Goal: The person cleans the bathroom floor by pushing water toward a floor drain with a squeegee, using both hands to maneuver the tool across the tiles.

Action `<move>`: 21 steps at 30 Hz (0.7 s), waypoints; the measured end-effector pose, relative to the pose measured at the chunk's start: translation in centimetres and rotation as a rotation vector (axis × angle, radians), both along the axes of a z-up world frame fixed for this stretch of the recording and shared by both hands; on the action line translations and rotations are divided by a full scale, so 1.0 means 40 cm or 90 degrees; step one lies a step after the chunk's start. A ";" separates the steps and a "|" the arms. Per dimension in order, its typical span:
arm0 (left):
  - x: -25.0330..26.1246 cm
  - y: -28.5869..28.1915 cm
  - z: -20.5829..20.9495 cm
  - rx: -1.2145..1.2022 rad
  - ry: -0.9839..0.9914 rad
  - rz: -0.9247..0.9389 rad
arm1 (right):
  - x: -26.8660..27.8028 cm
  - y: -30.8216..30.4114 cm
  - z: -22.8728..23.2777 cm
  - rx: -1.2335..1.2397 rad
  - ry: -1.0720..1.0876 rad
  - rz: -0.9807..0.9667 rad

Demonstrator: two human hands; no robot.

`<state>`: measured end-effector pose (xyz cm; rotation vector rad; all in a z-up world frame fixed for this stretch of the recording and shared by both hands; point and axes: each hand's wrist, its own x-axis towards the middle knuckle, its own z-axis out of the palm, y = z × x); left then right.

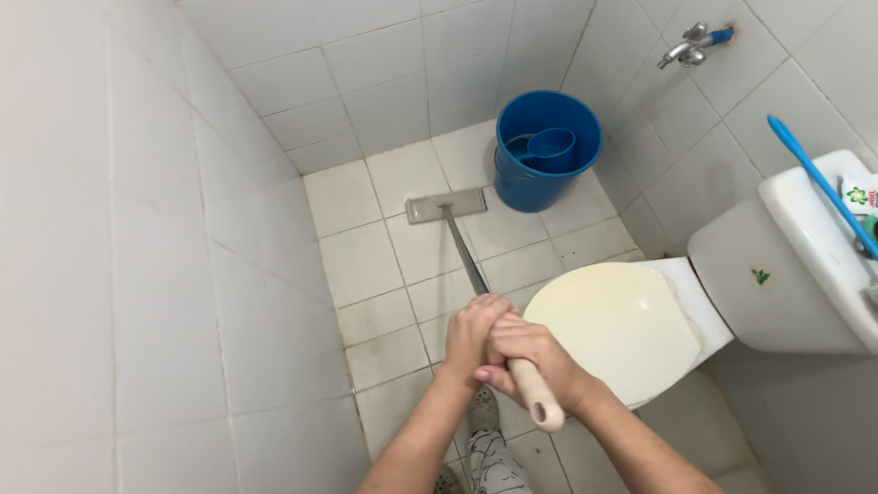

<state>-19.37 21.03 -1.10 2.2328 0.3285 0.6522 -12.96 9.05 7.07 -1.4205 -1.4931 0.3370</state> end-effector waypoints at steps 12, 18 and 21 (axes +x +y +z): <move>-0.042 -0.027 0.164 0.061 0.106 0.026 | -0.035 0.017 0.132 0.096 0.075 0.007; -0.004 0.019 0.132 0.080 0.068 0.048 | 0.004 0.077 0.110 0.126 0.075 0.004; 0.041 0.054 0.104 0.055 0.066 0.071 | 0.048 0.114 0.083 0.134 0.076 0.019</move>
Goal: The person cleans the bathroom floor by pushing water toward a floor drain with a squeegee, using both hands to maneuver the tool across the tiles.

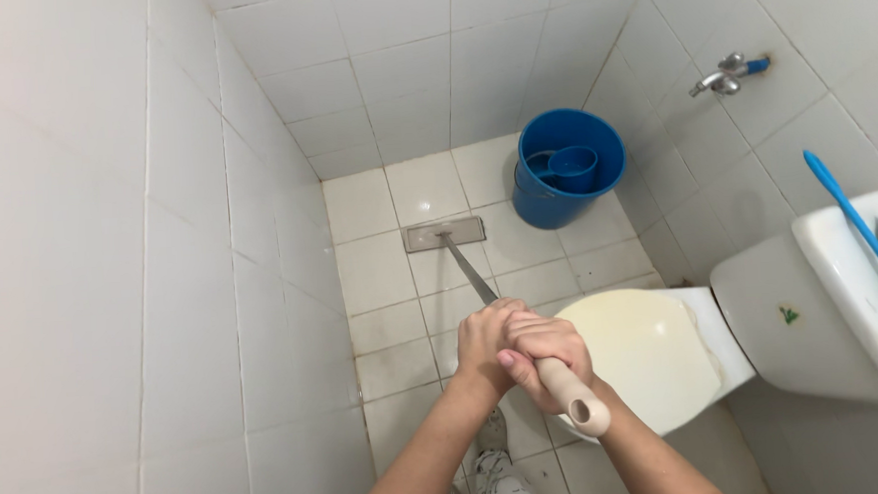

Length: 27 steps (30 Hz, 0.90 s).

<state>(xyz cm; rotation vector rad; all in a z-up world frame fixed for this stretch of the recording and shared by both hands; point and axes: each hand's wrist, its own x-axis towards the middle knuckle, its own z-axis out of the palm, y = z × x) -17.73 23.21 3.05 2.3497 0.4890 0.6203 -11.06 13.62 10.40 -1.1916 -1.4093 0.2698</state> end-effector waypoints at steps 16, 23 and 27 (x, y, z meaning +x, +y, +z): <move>0.285 0.221 -0.092 -0.027 -0.098 0.042 | 0.291 0.207 -0.126 -0.050 -0.020 -0.004; 0.338 0.296 -0.135 -0.029 -0.145 0.049 | 0.340 0.281 -0.165 -0.061 -0.044 -0.012; 0.333 0.292 -0.145 -0.068 -0.108 0.111 | 0.335 0.299 -0.189 -0.087 -0.028 -0.014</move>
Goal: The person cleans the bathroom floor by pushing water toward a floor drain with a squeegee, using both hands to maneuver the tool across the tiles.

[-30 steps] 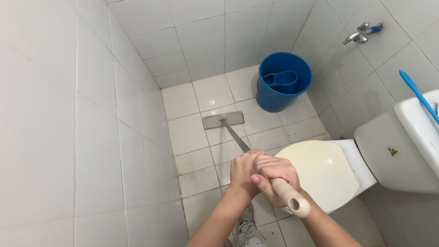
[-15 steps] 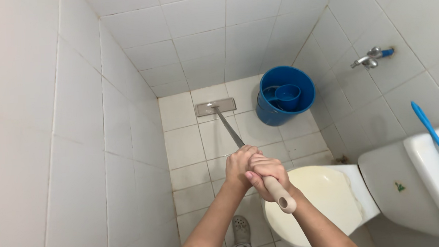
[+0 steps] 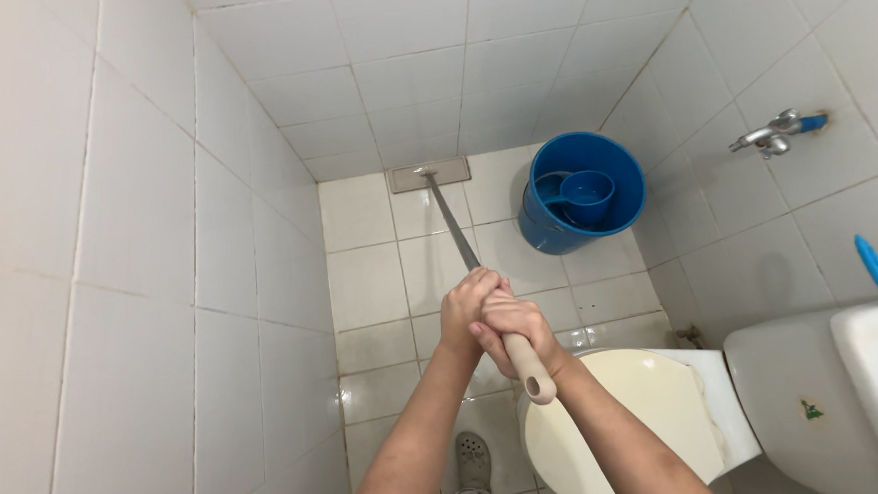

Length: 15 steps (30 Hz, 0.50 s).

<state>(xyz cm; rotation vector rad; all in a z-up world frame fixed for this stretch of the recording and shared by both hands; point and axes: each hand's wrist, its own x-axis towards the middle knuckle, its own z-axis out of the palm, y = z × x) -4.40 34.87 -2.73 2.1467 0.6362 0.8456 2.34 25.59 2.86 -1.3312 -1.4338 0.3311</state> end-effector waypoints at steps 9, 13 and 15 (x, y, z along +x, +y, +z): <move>-0.059 -0.038 -0.048 0.019 0.063 -0.017 | -0.067 -0.053 -0.022 -0.039 -0.038 0.013; -0.111 -0.081 -0.044 0.018 0.069 -0.036 | -0.116 -0.102 -0.005 -0.039 -0.033 0.014; -0.144 -0.106 -0.027 0.003 0.083 -0.043 | -0.143 -0.125 0.013 -0.030 -0.030 0.021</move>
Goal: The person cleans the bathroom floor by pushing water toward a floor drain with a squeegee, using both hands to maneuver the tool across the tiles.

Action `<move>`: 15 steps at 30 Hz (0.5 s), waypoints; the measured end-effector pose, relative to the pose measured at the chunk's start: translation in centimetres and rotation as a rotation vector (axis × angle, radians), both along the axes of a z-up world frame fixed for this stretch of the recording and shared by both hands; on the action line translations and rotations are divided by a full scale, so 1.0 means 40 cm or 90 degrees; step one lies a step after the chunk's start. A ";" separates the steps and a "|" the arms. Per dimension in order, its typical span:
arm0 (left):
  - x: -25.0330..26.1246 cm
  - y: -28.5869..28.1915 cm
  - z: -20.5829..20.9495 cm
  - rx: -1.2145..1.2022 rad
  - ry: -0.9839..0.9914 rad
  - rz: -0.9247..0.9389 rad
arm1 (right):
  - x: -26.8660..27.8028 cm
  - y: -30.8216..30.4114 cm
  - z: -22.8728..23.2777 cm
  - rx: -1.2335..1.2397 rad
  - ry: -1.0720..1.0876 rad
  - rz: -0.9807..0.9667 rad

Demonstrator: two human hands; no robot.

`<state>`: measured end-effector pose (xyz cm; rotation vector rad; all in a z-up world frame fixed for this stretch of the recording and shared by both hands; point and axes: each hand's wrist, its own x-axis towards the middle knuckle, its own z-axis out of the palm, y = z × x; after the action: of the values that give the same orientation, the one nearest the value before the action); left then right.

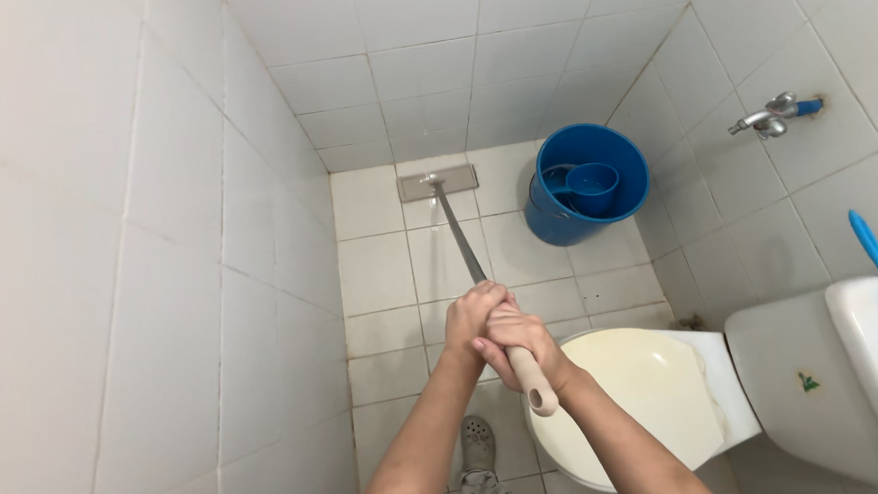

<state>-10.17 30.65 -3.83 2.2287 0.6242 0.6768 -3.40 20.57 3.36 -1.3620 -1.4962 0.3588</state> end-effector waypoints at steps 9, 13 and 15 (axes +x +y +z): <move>-0.154 -0.118 0.077 0.043 0.067 -0.001 | -0.148 -0.113 0.062 0.013 0.016 0.006; -0.210 -0.157 0.128 0.029 0.083 -0.011 | -0.197 -0.150 0.101 0.022 0.009 -0.002; -0.224 -0.167 0.155 0.017 0.107 -0.017 | -0.213 -0.161 0.127 0.045 0.011 -0.003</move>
<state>-19.13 23.98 2.39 2.3312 0.6700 0.4893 -11.91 14.15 8.43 -1.3033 -1.4786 0.3109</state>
